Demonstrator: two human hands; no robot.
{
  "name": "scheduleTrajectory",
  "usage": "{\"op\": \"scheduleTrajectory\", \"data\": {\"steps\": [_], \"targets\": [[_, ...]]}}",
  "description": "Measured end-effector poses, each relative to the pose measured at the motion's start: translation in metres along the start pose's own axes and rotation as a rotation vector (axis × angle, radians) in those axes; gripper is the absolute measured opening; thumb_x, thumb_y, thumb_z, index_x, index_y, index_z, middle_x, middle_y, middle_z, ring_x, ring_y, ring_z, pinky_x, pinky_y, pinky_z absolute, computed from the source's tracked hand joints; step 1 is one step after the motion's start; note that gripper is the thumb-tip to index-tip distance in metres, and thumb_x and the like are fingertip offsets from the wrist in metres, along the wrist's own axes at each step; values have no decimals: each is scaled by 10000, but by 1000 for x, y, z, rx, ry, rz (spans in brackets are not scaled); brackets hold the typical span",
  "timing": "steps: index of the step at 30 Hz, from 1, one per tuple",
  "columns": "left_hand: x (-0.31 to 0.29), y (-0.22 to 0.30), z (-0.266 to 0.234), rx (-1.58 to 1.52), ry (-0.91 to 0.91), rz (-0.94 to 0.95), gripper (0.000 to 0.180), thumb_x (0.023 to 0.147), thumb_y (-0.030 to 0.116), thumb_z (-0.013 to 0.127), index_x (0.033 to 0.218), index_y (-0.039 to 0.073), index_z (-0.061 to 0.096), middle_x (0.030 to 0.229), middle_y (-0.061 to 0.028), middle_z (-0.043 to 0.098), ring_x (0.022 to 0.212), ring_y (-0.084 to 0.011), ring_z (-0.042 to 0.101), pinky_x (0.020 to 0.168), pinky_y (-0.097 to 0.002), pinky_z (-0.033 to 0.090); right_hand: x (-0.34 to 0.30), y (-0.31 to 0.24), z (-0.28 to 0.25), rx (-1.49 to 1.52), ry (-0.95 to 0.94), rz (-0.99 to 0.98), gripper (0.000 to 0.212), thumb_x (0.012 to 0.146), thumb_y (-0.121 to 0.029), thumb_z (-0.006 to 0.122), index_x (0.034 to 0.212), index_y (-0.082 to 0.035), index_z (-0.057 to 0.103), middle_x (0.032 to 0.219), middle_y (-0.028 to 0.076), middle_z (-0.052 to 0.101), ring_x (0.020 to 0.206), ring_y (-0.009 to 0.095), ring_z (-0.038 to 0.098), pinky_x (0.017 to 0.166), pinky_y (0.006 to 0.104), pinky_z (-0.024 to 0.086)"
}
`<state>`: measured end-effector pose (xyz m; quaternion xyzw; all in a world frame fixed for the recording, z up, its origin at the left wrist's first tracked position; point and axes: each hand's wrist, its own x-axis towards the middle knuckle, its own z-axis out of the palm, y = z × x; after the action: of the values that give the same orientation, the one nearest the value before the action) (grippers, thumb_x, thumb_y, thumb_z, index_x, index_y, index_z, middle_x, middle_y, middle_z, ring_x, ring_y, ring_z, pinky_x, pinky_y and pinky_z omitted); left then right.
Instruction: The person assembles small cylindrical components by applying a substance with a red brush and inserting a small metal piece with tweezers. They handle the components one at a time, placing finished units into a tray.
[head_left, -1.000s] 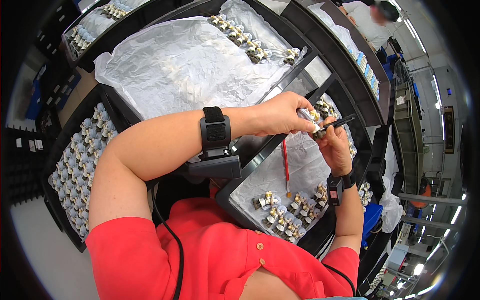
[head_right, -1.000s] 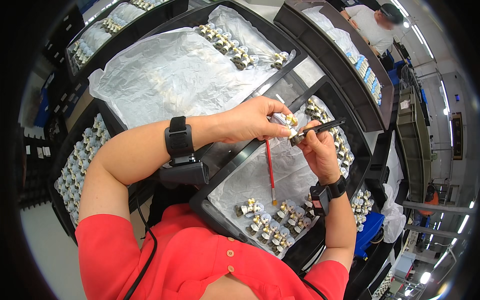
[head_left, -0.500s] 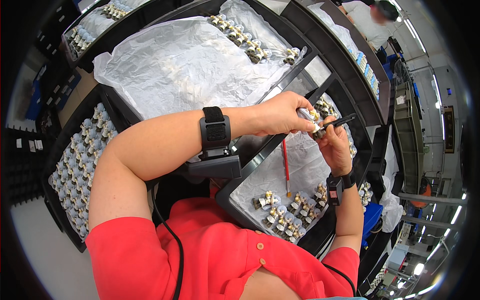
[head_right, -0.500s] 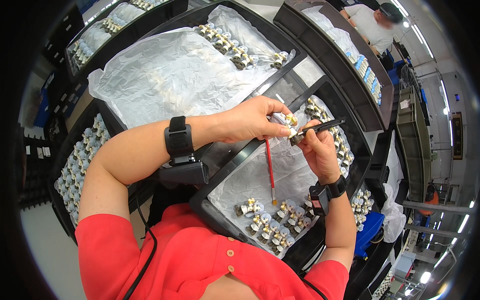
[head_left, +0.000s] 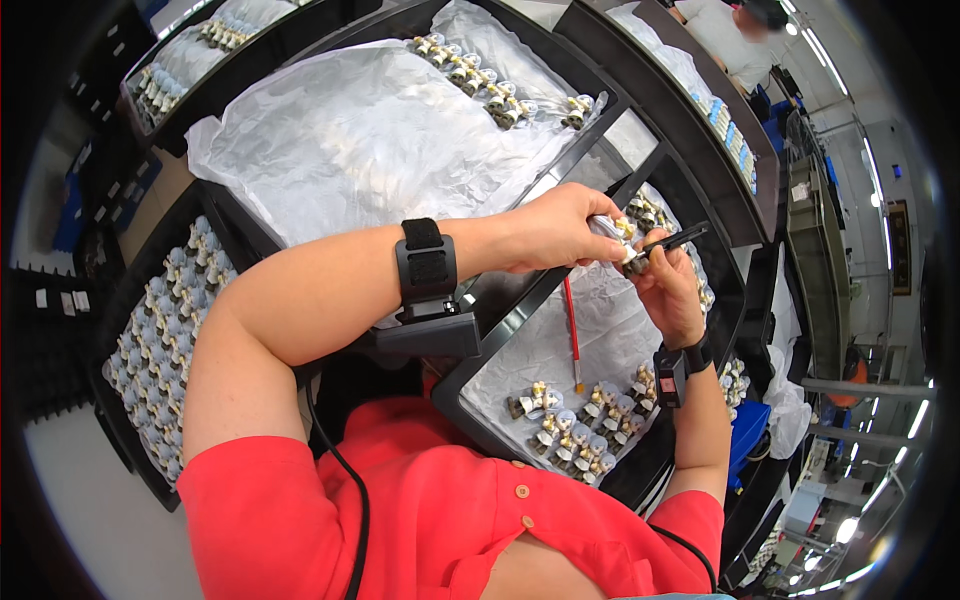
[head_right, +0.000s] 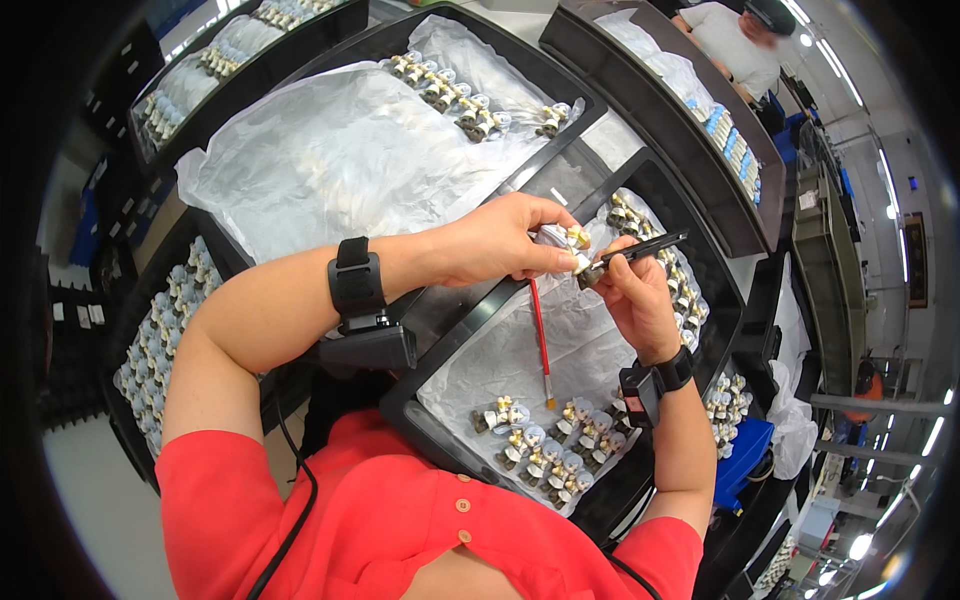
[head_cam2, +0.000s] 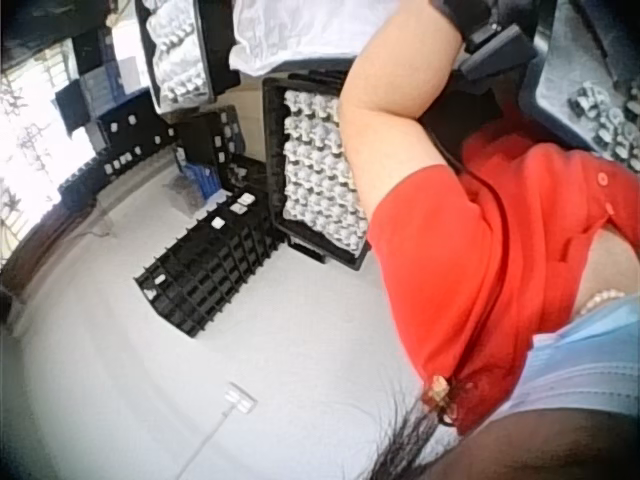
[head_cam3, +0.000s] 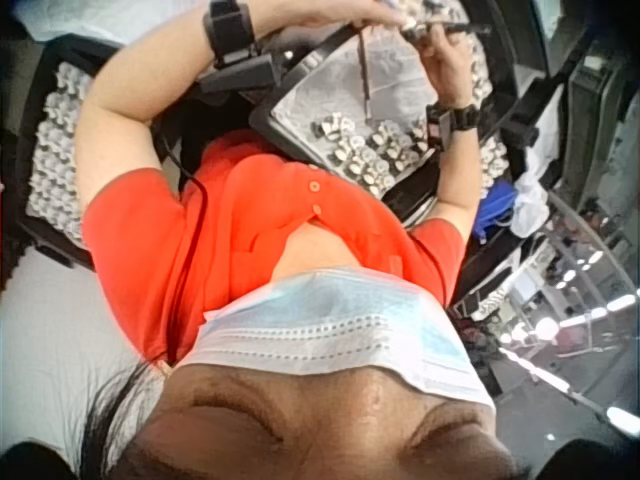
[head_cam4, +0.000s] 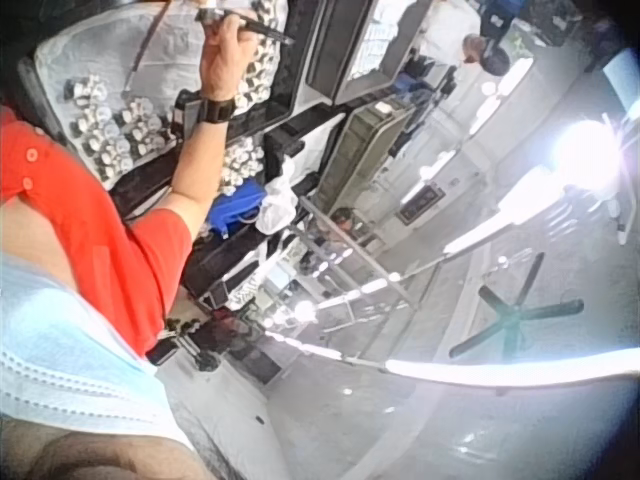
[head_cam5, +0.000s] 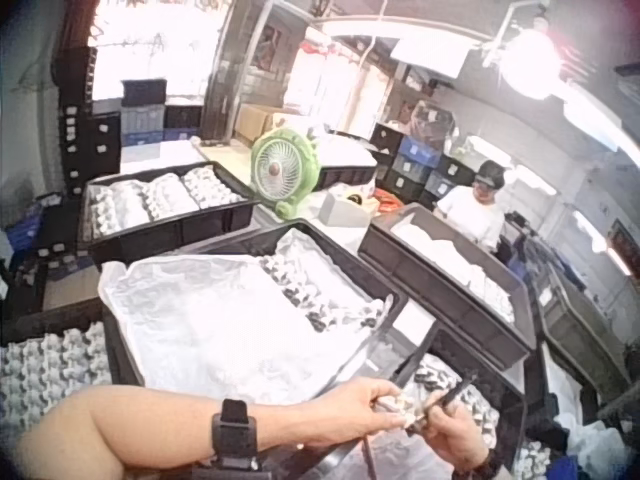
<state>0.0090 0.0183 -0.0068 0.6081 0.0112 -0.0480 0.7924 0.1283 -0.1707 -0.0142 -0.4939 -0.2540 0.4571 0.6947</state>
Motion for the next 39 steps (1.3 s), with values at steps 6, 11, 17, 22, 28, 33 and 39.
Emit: {"op": "scheduleTrajectory", "data": {"steps": [6, 11, 17, 22, 28, 33, 39], "targets": [[1, 1, 2, -103, 81, -37, 315, 791, 155, 665, 1048, 37, 527, 717, 7, 543, 584, -44, 475, 491, -180, 361, 3, 3, -3, 35, 182, -92, 188, 882, -200, 556, 1005, -69, 500, 908, 45, 615, 877, 167, 618, 830, 336, 471], [1, 4, 1, -227, 118, -95, 307, 812, 126, 625, 1028, 64, 416, 869, -49, 562, 633, -88, 529, 501, -199, 420, 3, -2, 2, 74, 244, -233, 176, 872, -175, 570, 989, -57, 511, 904, 61, 611, 864, 168, 622, 824, 310, 486], [-1, 6, 2, -229, 153, -103, 234, 824, 133, 598, 967, 88, 418, 893, -72, 582, 657, -103, 548, 532, -212, 442, -2, -9, 25, -188, 281, -409, 149, 821, -46, 604, 943, -18, 525, 897, 77, 607, 828, 166, 626, 783, 278, 500], [-1, 9, 5, -265, 164, -124, 168, 843, 155, 561, 931, 97, 430, 903, -86, 588, 682, -128, 568, 555, -227, 462, -6, -6, 34, -484, 309, -556, 128, 778, -4, 644, 877, -22, 564, 870, 48, 616, 789, 105, 600, 741, 235, 481], [-2, 8, 6, -289, 163, -116, 163, 854, 169, 547, 937, 83, 436, 929, -112, 598, 709, -142, 586, 571, -235, 475, -5, -1, 31, -677, 280, -666, 110, 764, -4, 653, 844, -15, 578, 854, 57, 629, 783, 86, 596, 673, 223, 489], [-2, 11, 8, -259, 176, -116, 176, 861, 188, 546, 941, 77, 436, 940, -118, 604, 701, -134, 585, 574, -227, 474, -3, 0, 25, -758, 272, -712, 121, 752, -15, 661, 844, -15, 582, 870, 77, 638, 805, 119, 615, 700, 240, 493], [-1, 8, 7, -263, 184, -91, 243, 844, 169, 585, 973, 54, 414, 921, -111, 607, 696, -135, 594, 578, -234, 479, -3, 2, 27, -735, 231, -615, 133, 758, 35, 643, 854, -18, 567, 938, 99, 602, 937, 162, 603, 795, 261, 489]]}}
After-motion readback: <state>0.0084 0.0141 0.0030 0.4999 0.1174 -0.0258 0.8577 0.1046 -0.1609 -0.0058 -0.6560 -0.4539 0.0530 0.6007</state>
